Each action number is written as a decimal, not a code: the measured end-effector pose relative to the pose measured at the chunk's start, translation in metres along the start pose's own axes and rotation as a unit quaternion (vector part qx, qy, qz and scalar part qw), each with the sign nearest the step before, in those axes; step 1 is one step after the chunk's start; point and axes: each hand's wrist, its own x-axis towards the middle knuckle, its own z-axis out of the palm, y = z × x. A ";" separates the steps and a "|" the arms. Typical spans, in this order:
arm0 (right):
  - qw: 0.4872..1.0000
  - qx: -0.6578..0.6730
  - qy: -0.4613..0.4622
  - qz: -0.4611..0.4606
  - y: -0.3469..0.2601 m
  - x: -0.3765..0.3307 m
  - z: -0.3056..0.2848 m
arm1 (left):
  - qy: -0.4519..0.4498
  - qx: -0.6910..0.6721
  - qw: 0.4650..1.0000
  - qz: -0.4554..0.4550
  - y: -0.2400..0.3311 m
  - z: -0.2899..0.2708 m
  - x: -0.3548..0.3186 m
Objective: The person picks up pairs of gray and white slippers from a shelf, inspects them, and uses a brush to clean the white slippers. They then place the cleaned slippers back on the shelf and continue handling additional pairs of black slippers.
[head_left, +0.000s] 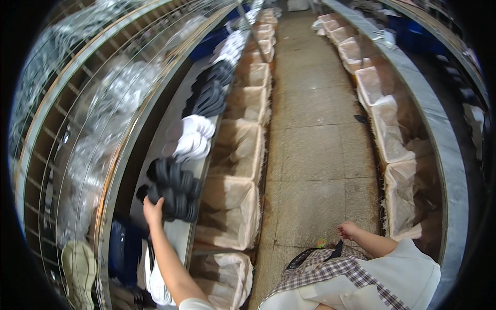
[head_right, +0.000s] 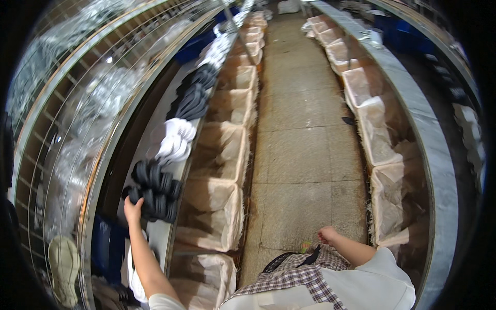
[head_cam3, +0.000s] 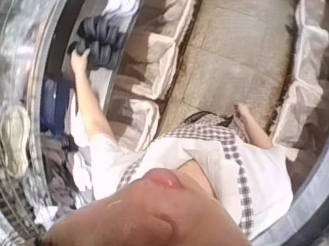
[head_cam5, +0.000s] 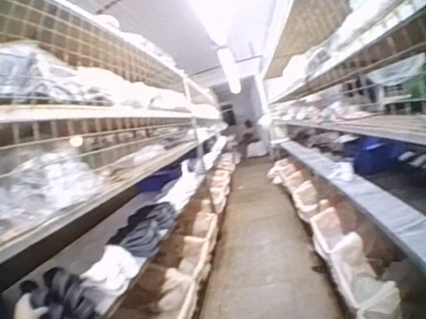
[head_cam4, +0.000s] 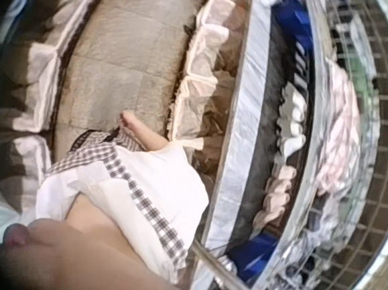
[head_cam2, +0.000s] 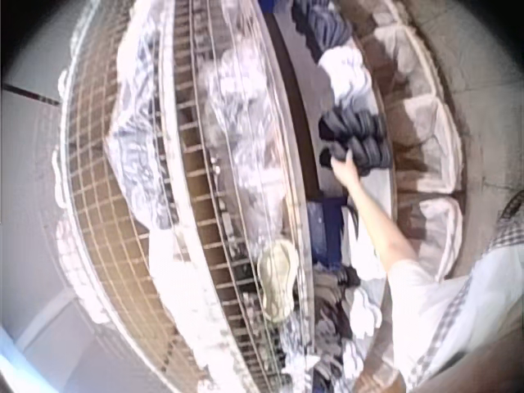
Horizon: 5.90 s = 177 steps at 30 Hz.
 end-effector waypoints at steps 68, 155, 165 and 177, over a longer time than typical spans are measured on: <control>0.671 -0.514 -0.532 -0.053 -0.062 -0.116 -0.050 | -0.397 -0.099 0.909 0.082 0.073 0.087 -0.395; 0.600 -0.572 -0.536 -0.163 -0.060 -0.112 -0.042 | -0.492 -0.069 0.865 0.070 0.091 0.095 -0.423; 0.610 -0.557 -0.526 -0.203 -0.075 -0.144 -0.050 | -0.503 -0.072 0.859 0.064 0.088 0.095 -0.416; 0.634 -0.558 -0.514 -0.151 -0.055 -0.122 -0.057 | -0.515 -0.072 0.851 0.069 0.093 0.096 -0.412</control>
